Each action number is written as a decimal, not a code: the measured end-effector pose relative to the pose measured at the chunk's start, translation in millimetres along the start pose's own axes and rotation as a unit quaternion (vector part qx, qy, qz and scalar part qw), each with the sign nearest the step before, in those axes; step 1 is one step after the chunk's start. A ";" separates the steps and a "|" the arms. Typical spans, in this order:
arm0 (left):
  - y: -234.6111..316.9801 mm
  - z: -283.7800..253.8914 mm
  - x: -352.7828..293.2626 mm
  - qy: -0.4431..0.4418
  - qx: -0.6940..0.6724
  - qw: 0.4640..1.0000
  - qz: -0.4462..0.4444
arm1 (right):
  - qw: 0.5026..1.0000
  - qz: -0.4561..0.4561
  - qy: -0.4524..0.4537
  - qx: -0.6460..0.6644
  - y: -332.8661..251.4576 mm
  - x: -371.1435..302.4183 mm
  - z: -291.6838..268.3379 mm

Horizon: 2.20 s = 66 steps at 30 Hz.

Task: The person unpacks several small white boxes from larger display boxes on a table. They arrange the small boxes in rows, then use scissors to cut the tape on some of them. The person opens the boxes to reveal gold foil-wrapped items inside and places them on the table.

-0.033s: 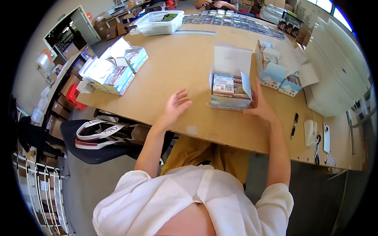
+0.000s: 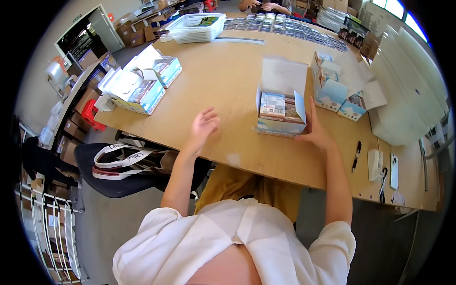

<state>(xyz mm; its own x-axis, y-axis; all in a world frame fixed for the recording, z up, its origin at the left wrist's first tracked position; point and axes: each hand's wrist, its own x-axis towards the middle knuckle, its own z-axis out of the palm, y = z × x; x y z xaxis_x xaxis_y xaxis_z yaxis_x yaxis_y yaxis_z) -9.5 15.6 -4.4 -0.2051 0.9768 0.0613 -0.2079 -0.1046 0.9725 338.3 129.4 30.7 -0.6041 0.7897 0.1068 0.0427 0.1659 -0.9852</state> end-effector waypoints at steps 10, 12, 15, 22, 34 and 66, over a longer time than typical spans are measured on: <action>15.3 13.7 41.2 -0.206 0.377 0.903 0.022 | 0.994 -0.006 -0.040 -0.105 12.2 30.6 24.7; -3.4 14.1 44.4 -0.230 0.304 0.924 -0.005 | 0.995 0.003 -0.051 -0.087 28.5 43.2 30.9; 3.0 17.9 65.7 -0.261 0.188 0.937 -0.133 | 0.996 0.043 -0.078 -0.009 32.3 72.1 51.8; -23.5 54.0 44.1 -0.133 0.127 0.964 -0.193 | 0.972 0.136 0.081 -0.174 -0.1 47.2 21.5; 31.7 -5.2 47.8 0.011 0.299 0.946 -0.126 | 0.720 0.124 0.669 -0.139 75.1 88.4 -22.5; 25.4 -118.4 76.1 0.047 0.409 0.910 -0.055 | 0.971 0.222 0.075 -0.048 49.9 262.2 68.1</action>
<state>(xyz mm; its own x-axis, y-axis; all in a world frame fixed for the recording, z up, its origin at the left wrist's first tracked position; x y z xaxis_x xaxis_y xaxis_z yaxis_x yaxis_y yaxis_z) -143.7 65.2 -1.6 -0.3141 0.9489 -0.0290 0.5407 0.2039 0.8161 127.8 304.5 0.4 -0.3865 0.8724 -0.2992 0.3500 -0.1614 -0.9228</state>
